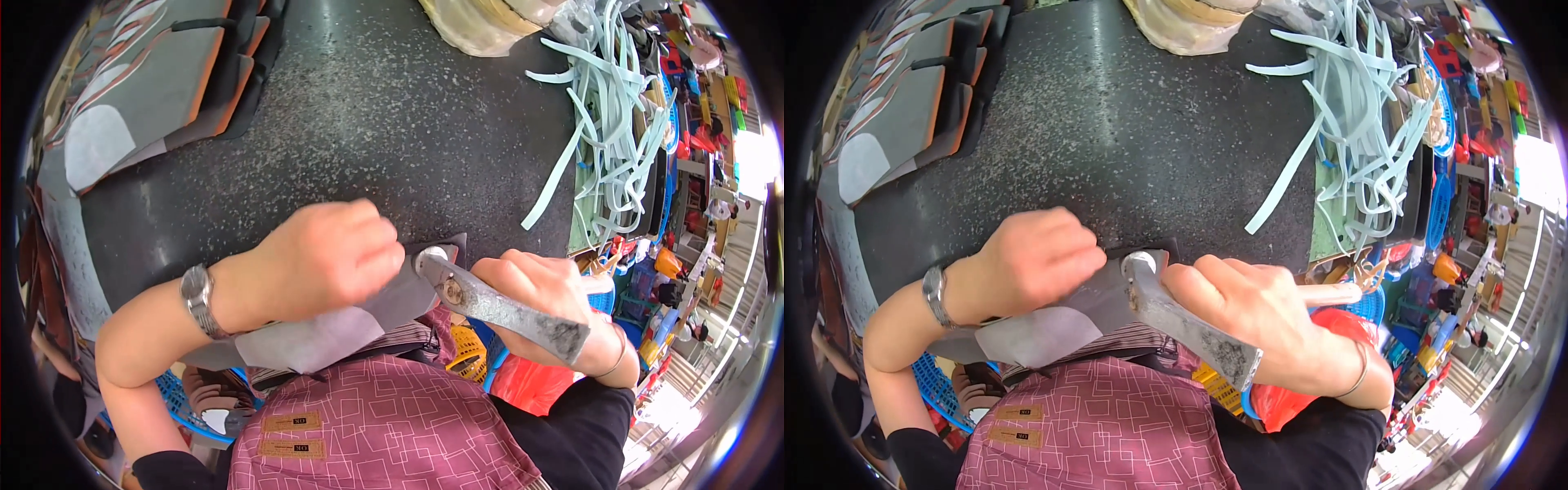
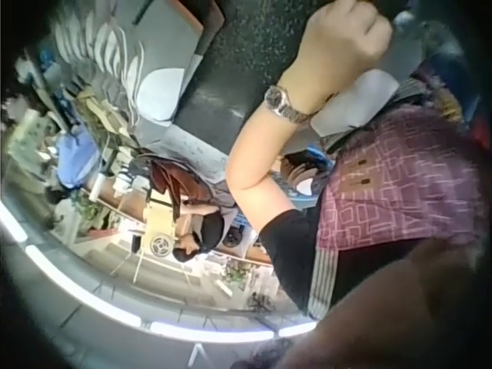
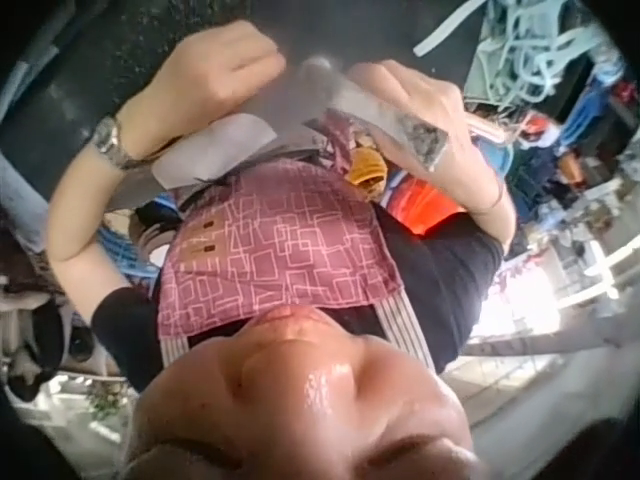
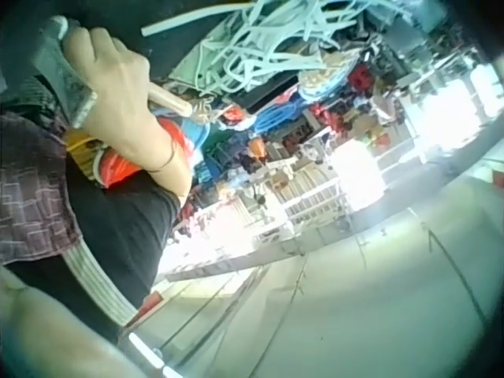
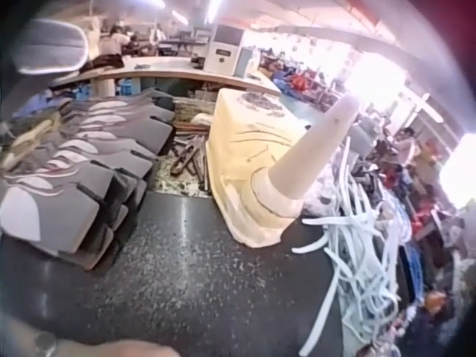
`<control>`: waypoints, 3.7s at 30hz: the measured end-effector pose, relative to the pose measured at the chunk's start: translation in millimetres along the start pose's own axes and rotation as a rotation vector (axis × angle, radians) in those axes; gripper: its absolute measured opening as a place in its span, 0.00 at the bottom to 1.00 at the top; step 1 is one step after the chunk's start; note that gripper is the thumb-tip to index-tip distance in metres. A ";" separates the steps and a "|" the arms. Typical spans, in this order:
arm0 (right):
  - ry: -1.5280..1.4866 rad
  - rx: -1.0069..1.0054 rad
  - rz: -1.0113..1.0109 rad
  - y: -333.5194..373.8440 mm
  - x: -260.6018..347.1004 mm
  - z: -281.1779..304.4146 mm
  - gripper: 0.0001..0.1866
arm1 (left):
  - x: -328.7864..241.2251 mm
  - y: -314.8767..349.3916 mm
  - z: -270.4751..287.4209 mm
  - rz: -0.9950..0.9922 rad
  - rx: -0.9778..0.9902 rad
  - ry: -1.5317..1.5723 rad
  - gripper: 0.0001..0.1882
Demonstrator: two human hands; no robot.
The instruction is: The person applies adhesive strips along the edges of shoe upper panels, folds the edges over by hand, and hammers the folded seams flat with a hammer before stacking the pieces.
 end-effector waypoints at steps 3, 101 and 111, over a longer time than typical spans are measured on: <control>0.029 -0.058 0.074 -12.4 12.2 17.4 0.14 | -15.3 6.2 -0.1 -0.171 -0.053 -0.163 0.05; 0.280 0.074 0.247 -19.8 12.6 -17.3 0.13 | -85.4 43.1 -0.9 0.194 0.030 -0.637 0.15; 0.082 0.128 0.122 -22.1 24.9 -2.4 0.13 | -64.4 30.4 32.0 0.358 0.053 -0.123 0.17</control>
Point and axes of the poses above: each hand's wrist, its own y-axis away from the middle knuckle, its own z-axis out of the back of the hand, x = y × z, the point moved 4 cm from there along -y, towards the middle knuckle, and after that the axes turned 13 degrees about -y, right-handed, at the moved point
